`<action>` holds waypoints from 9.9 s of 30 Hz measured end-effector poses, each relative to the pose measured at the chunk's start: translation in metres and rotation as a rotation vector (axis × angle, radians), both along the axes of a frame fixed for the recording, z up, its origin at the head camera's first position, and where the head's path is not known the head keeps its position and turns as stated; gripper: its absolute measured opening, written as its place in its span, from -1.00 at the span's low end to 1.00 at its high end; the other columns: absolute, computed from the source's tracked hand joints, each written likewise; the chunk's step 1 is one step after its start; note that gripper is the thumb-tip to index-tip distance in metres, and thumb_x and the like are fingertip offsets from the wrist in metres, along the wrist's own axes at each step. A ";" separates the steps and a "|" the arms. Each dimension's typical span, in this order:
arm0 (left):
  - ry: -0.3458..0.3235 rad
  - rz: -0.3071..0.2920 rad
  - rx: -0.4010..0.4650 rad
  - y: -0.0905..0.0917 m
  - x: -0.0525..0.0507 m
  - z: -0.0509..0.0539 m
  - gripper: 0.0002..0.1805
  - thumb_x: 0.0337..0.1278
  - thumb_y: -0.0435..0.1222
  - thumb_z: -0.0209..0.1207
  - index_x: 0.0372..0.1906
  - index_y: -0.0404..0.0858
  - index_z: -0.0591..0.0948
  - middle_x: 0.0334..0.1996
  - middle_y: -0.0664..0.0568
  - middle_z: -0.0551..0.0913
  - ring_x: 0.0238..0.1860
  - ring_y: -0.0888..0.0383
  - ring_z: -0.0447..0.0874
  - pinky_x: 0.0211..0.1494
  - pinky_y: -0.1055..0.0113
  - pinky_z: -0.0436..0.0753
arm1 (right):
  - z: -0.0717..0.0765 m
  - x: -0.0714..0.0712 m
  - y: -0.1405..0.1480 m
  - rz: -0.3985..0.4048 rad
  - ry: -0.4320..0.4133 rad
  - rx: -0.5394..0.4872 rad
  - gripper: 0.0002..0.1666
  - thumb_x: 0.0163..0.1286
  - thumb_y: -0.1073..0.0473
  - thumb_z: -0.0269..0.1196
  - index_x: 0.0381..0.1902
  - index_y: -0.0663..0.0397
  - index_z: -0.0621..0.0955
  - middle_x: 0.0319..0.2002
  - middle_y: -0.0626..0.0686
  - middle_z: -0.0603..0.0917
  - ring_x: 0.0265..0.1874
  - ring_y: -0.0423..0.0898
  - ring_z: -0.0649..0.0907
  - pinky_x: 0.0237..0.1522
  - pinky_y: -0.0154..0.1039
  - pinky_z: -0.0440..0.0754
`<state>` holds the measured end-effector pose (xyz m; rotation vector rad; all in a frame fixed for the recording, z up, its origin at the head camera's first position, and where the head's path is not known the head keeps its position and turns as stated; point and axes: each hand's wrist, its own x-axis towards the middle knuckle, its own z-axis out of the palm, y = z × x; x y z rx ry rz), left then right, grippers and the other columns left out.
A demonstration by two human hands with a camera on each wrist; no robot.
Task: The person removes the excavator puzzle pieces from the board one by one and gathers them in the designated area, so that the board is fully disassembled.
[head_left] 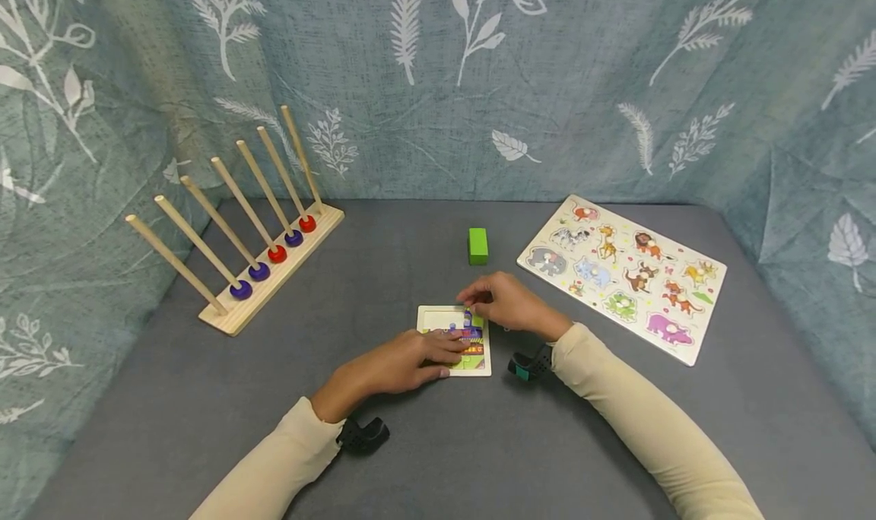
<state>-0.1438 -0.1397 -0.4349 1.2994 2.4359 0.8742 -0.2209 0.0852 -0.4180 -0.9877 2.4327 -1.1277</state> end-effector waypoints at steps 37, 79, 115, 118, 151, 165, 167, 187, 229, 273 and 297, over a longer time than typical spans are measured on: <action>-0.028 0.006 0.031 -0.002 0.000 -0.001 -0.62 0.30 -0.36 0.19 0.19 -0.34 0.58 0.27 0.00 0.49 0.38 0.06 0.30 0.34 0.13 0.35 | 0.005 0.004 0.005 0.089 -0.076 -0.020 -0.81 0.33 0.44 0.19 -0.18 0.30 0.72 -0.25 0.05 0.74 -0.42 -0.27 0.55 -0.34 -0.36 0.52; 0.026 0.002 -0.021 -0.001 -0.002 0.001 -0.61 0.27 -0.39 0.21 0.19 -0.32 0.59 0.24 -0.06 0.52 0.36 0.05 0.33 0.36 0.14 0.31 | 0.025 -0.003 0.056 0.008 -0.043 -0.007 -0.77 0.40 0.42 0.13 -0.13 0.29 0.70 -0.31 0.06 0.68 -0.65 -0.21 0.40 -0.51 -0.27 0.41; -0.009 0.005 -0.017 -0.001 0.000 -0.002 -0.60 0.29 -0.38 0.20 0.21 -0.31 0.58 0.26 -0.07 0.50 0.37 0.04 0.30 0.37 0.13 0.30 | 0.032 0.004 0.112 -0.058 -0.113 0.058 -0.82 0.36 0.42 0.20 -0.14 0.35 0.69 -0.26 0.09 0.72 -0.34 -0.08 0.68 -0.30 -0.20 0.65; -0.015 0.002 -0.011 -0.002 0.000 -0.001 -0.61 0.29 -0.38 0.19 0.21 -0.31 0.58 0.27 -0.06 0.49 0.38 0.05 0.29 0.37 0.13 0.29 | 0.030 0.003 0.115 -0.057 -0.117 0.068 -0.83 0.35 0.43 0.20 -0.15 0.36 0.69 -0.28 0.08 0.72 -0.35 -0.10 0.67 -0.32 -0.25 0.63; -0.014 0.001 0.004 -0.002 0.000 -0.002 -0.61 0.29 -0.38 0.19 0.20 -0.33 0.58 0.26 -0.08 0.49 0.37 0.04 0.31 0.38 0.15 0.28 | 0.018 -0.004 0.122 0.004 -0.038 0.199 -0.87 0.30 0.42 0.26 -0.22 0.29 0.72 -0.31 0.02 0.73 -0.44 -0.21 0.59 -0.42 -0.27 0.55; -0.012 0.017 0.010 -0.002 0.000 -0.002 -0.62 0.30 -0.35 0.19 0.19 -0.33 0.58 0.26 -0.02 0.50 0.36 0.05 0.33 0.36 0.16 0.31 | 0.022 -0.003 0.119 -0.006 -0.016 0.243 -0.88 0.28 0.42 0.28 -0.24 0.26 0.72 -0.34 0.00 0.72 -0.43 -0.21 0.62 -0.39 -0.25 0.58; 0.005 0.009 0.016 -0.002 0.000 -0.003 -0.62 0.30 -0.36 0.19 0.19 -0.34 0.59 0.25 -0.04 0.51 0.35 0.04 0.34 0.36 0.16 0.32 | 0.023 -0.003 0.120 -0.004 -0.020 0.241 -0.87 0.28 0.43 0.27 -0.23 0.28 0.72 -0.35 0.00 0.72 -0.42 -0.20 0.62 -0.38 -0.25 0.58; 0.134 -0.045 0.000 0.004 0.009 0.001 -0.67 0.30 -0.46 0.15 0.14 -0.36 0.62 0.29 0.00 0.48 0.35 0.06 0.34 0.33 0.24 0.35 | 0.019 0.001 0.104 0.005 0.008 0.118 -0.83 0.33 0.42 0.23 -0.16 0.31 0.71 -0.24 0.11 0.71 -0.37 -0.18 0.62 -0.34 -0.24 0.58; 0.162 0.018 0.058 -0.014 0.027 0.005 -0.61 0.18 -0.63 0.09 0.08 -0.38 0.65 0.18 -0.07 0.58 0.29 0.04 0.44 0.26 0.17 0.44 | 0.012 0.006 0.012 0.188 0.028 0.073 -0.77 0.39 0.36 0.18 -0.07 0.26 0.71 -0.11 0.07 0.72 -0.14 -0.13 0.68 -0.12 -0.24 0.62; 0.142 0.103 -0.029 0.003 0.033 -0.002 -0.68 0.31 -0.51 0.10 0.12 -0.34 0.64 0.22 -0.07 0.54 0.29 0.07 0.43 0.27 0.18 0.43 | 0.000 0.007 -0.027 0.237 -0.148 0.005 -0.76 0.42 0.36 0.17 -0.02 0.30 0.67 -0.14 0.07 0.73 -0.15 -0.16 0.69 -0.07 -0.30 0.60; 0.256 0.059 -0.040 0.004 0.030 -0.004 -0.58 0.22 -0.57 0.13 0.19 -0.34 0.59 0.23 -0.10 0.53 0.29 0.06 0.43 0.22 0.18 0.49 | 0.011 0.013 -0.037 0.232 0.028 0.068 -0.79 0.39 0.38 0.16 -0.17 0.18 0.72 -0.27 -0.02 0.72 -0.42 -0.28 0.58 -0.30 -0.36 0.55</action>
